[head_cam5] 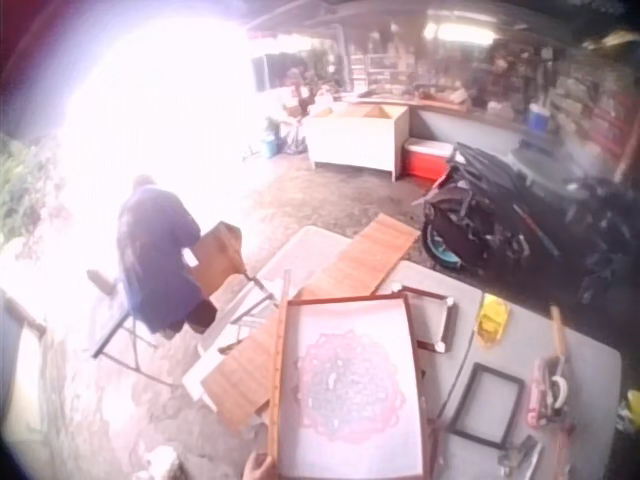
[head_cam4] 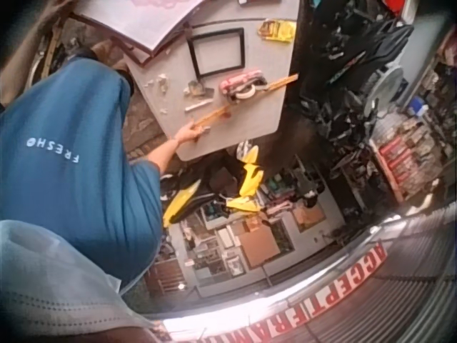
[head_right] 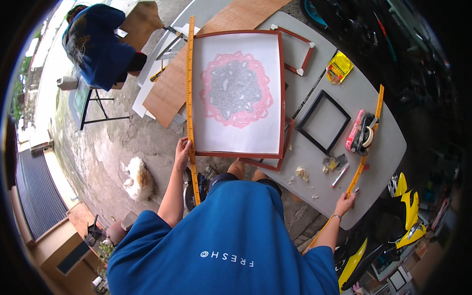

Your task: The person selects an artwork of a bird, picks up a mandala drawing, carries them to a table, places a wooden frame around the drawing, and uses two rulers to measure the frame's position.

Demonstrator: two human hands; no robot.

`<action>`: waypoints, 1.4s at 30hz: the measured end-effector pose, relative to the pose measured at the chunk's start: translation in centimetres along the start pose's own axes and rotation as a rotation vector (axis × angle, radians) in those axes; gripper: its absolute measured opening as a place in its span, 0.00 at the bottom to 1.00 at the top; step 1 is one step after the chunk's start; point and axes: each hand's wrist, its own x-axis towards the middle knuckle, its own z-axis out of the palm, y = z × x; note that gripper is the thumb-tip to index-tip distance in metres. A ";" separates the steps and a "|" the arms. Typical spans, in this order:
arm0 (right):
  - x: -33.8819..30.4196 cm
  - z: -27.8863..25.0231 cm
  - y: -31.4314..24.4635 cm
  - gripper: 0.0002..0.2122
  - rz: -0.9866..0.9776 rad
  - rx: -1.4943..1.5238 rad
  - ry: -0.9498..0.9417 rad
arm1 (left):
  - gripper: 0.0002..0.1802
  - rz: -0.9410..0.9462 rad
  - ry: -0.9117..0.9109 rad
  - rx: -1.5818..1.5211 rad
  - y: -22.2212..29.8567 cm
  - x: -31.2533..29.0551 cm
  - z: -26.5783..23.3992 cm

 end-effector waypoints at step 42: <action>-13.6 12.0 -37.3 0.14 -0.591 0.278 -0.109 | 0.27 0.080 0.026 -0.038 1.7 -1.1 1.2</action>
